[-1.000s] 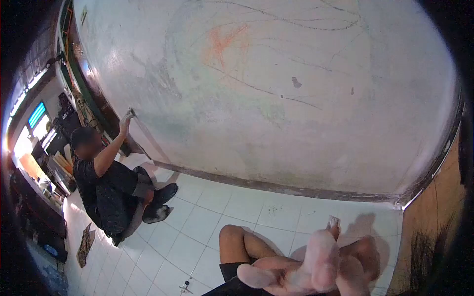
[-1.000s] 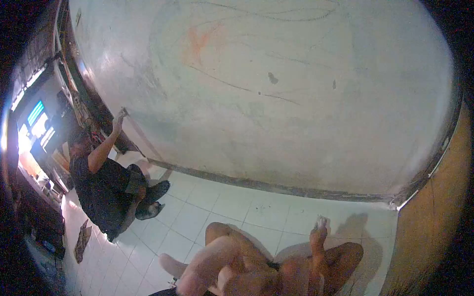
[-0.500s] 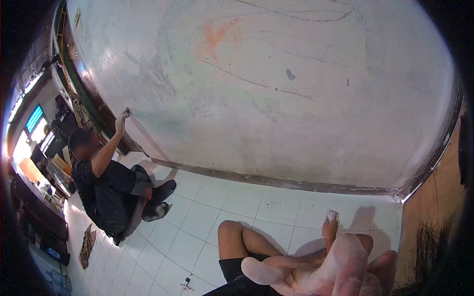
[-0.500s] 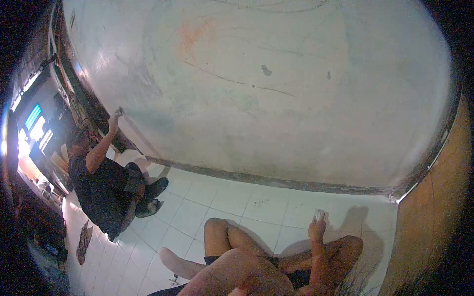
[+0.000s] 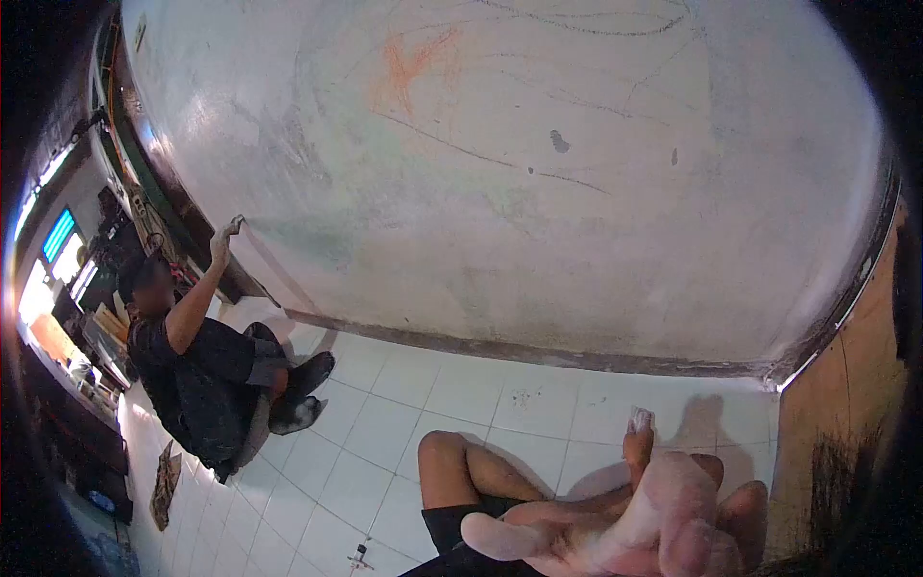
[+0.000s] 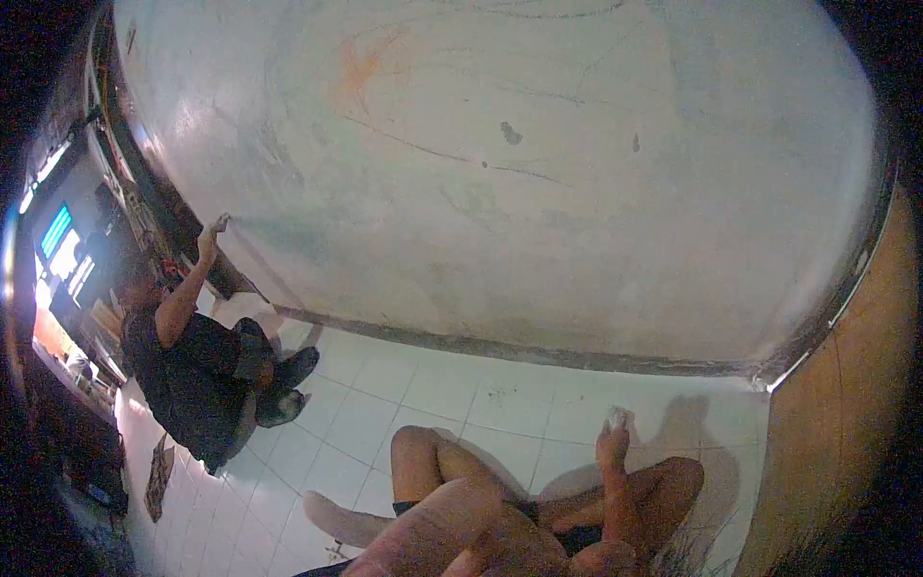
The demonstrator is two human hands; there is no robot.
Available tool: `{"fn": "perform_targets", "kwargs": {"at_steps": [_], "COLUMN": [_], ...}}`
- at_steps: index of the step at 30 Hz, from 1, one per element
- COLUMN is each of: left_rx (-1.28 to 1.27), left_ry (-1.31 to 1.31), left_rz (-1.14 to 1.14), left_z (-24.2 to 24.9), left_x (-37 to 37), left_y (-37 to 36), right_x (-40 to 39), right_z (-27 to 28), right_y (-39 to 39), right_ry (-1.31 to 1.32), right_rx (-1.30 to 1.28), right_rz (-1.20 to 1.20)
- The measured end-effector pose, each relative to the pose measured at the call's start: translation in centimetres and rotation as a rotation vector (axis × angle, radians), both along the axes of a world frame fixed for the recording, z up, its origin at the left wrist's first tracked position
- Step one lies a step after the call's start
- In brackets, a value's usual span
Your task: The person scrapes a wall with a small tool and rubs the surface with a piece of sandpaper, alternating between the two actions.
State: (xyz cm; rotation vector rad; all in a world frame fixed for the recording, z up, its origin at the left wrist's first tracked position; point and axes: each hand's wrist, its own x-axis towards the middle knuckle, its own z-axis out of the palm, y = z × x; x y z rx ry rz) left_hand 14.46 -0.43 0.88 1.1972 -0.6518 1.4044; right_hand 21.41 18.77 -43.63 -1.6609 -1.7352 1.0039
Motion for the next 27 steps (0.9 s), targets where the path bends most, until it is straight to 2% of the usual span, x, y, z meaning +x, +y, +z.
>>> {"fn": "perform_targets", "kwargs": {"at_steps": [3,6,9,12,15,19,22,25,26,27], "left_rx": [-0.001,-0.005,-0.005,-0.011,-0.016,-0.093,-0.348,-0.760,-0.917,-0.971], "left_ry": [-0.005,0.008,-0.002,-0.001,0.011,0.056,0.184,0.445,0.513,0.680], "left_rz": [-0.007,-0.002,-0.011,-0.013,-0.012,0.042,0.254,0.545,0.617,0.662], "left_z": [-0.1,-0.9,-0.7,-0.7,-0.8,-2.7,-8.8,-21.1,-25.1,-29.2], "left_x": [-0.1,0.0,-0.3,-0.8,-1.3,-2.4,-4.7,-9.6,-11.5,-13.7], "left_y": [0.1,0.4,0.7,1.2,1.7,4.1,8.1,11.5,11.8,11.5], "right_x": [0.0,-0.6,0.5,0.3,0.0,1.3,1.8,0.6,0.7,0.5], "right_z": [-0.5,1.5,-7.7,-5.3,-3.8,-7.5,-7.9,-6.2,-2.8,0.4], "right_y": [-0.4,-0.7,1.3,0.7,0.6,0.5,-0.7,0.3,-0.9,-1.8], "right_ry": [0.006,0.024,-0.286,-0.042,0.024,-0.051,-0.068,-0.077,-0.114,-0.083], "right_rx": [0.181,0.191,0.150,0.169,0.149,0.189,0.118,0.086,0.194,0.174], "right_rz": [0.011,-0.004,0.087,0.008,0.019,0.060,0.023,-0.026,0.014,0.024]}}
